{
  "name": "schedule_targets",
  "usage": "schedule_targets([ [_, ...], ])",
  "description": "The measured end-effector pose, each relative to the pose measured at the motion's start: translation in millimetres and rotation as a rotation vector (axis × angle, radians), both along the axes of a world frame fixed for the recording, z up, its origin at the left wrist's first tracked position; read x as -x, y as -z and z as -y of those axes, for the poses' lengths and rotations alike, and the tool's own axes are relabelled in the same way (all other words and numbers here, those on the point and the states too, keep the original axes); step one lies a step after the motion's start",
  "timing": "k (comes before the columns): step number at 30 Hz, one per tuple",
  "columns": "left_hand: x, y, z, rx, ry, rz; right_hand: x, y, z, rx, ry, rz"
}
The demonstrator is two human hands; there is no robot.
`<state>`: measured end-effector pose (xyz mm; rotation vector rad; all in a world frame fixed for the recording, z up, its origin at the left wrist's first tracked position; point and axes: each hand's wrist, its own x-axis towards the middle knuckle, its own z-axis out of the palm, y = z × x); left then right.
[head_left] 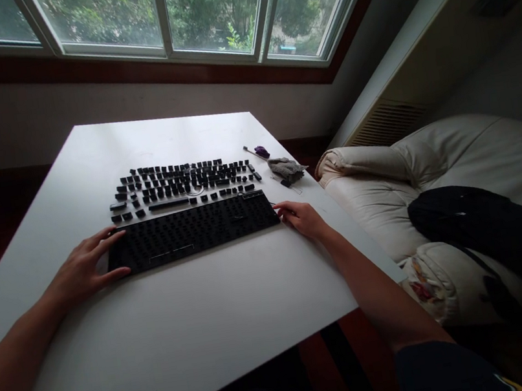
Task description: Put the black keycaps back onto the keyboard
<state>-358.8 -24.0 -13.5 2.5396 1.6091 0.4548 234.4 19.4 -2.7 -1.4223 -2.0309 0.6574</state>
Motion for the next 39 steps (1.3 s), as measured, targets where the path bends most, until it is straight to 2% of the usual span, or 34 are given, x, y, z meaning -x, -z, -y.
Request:
schedule_targets([
  [7, -0.9, -0.9, 0.0, 0.011, -0.006, 0.001, 1.0, 1.6, 0.5, 0.012, 0.026, -0.039],
  [20, 2.9, 1.5, -1.8, 0.023, 0.011, -0.001, -7.3, 4.9, -3.0, 0.088, -0.033, -0.081],
  [24, 3.0, 0.3, -1.6, 0.027, 0.016, -0.012, -5.5, 0.9, -6.5, 0.126, -0.023, -0.072],
  [26, 2.6, -1.1, -0.9, 0.028, 0.021, -0.012, -1.7, -4.2, -10.6, 0.094, 0.000, -0.044],
  [32, 1.2, -3.9, 0.4, 0.046, 0.022, -0.002, 16.5, -16.1, -44.7, -0.184, 0.011, 0.089],
  [36, 2.2, -3.7, 0.4, 0.057, 0.017, 0.008, 28.1, -11.5, -81.9, -0.254, 0.011, 0.159],
  [39, 3.6, -2.6, 0.2, 0.060, 0.015, 0.017, 34.8, -4.5, -107.1, -0.284, -0.039, 0.224],
])
